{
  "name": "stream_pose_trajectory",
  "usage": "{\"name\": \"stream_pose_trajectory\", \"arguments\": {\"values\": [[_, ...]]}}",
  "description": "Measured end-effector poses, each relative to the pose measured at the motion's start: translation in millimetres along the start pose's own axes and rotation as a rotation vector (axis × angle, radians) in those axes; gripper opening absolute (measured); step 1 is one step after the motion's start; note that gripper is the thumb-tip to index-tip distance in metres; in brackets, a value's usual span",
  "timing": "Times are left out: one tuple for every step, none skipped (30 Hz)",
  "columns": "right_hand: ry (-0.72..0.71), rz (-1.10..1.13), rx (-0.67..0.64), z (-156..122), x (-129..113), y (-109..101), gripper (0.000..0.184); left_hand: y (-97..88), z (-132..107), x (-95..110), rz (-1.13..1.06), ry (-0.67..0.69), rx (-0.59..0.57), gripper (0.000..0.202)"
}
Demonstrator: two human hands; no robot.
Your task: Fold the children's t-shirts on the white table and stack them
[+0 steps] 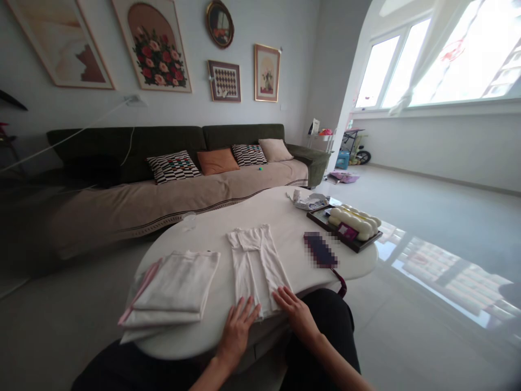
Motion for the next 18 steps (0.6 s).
{"name": "stream_pose_trajectory", "arguments": {"values": [[0.009, 0.02, -0.011, 0.1, -1.6, -0.9, 0.067, 0.6, -1.2, -0.2, 0.008, 0.01, 0.012, 0.08], [0.016, 0.04, -0.028, 0.0, -3.6, -2.1, 0.067, 1.1, -2.9, -0.4, 0.017, 0.02, 0.025, 0.08], [0.024, 0.058, -0.049, -0.4, -5.8, -3.9, 0.067, 1.6, -5.0, -0.7, 0.024, 0.026, 0.039, 0.082], [0.035, 0.073, -0.072, -1.0, -8.0, -6.3, 0.067, 2.0, -7.6, -0.8, 0.029, 0.033, 0.053, 0.083], [0.046, 0.087, -0.097, -1.6, -10.2, -9.3, 0.066, 2.4, -10.6, -1.0, 0.028, 0.041, 0.068, 0.084], [0.057, 0.1, -0.123, -2.2, -12.2, -12.9, 0.065, 2.6, -13.8, -1.3, 0.021, 0.053, 0.081, 0.086], [0.064, 0.116, -0.15, -2.4, -14.1, -17.0, 0.064, 2.7, -16.9, -1.7, 0.007, 0.069, 0.09, 0.086], [0.064, 0.134, -0.178, -2.2, -15.8, -21.4, 0.062, 2.6, -19.8, -2.5, -0.016, 0.089, 0.094, 0.087], [0.056, 0.155, -0.206, -1.5, -17.5, -26.2, 0.061, 2.2, -22.0, -4.0, -0.045, 0.106, 0.092, 0.087], [0.042, 0.175, -0.234, -0.2, -19.0, -31.0, 0.059, 1.5, -23.3, -6.0, -0.078, 0.12, 0.081, 0.088], [0.026, 0.193, -0.259, 1.6, -20.3, -35.8, 0.058, 0.5, -23.6, -8.8, -0.114, 0.126, 0.06, 0.088], [0.012, 0.207, -0.282, 3.7, -21.5, -40.3, 0.057, -0.8, -22.8, -11.7, -0.153, 0.13, 0.025, 0.088], [0.002, 0.218, -0.304, 5.9, -22.6, -44.3, 0.057, -2.5, -21.1, -14.3, -0.193, 0.135, -0.026, 0.088], [-0.003, 0.228, -0.326, 8.0, -23.7, -47.8, 0.056, -4.6, -19.0, -16.4, -0.235, 0.142, -0.091, 0.086], [-0.002, 0.24, -0.352, 9.7, -24.9, -50.5, 0.055, -7.3, -16.8, -17.8, -0.275, 0.149, -0.166, 0.085], [-0.003, 0.258, -0.388, 10.6, -26.6, -52.4, 0.054, -10.8, -15.0, -18.4, -0.316, 0.153, -0.245, 0.082], [-0.002, 0.282, -0.432, 10.7, -28.6, -53.7, 0.053, -15.1, -13.8, -18.2, -0.361, 0.151, -0.32, 0.077], [0.008, 0.311, -0.477, 10.4, -30.3, -54.8, 0.05, -20.2, -13.2, -17.7, -0.417, 0.135, -0.389, 0.071]]}}
Point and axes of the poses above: each hand's wrist, its own z-axis towards the middle knuckle, its own y-axis out of the palm, x = y × z, the point moved 4 cm from there along z, towards the middle knuckle, and after that the axes turned 7 degrees about x, right-handed, at the moved point
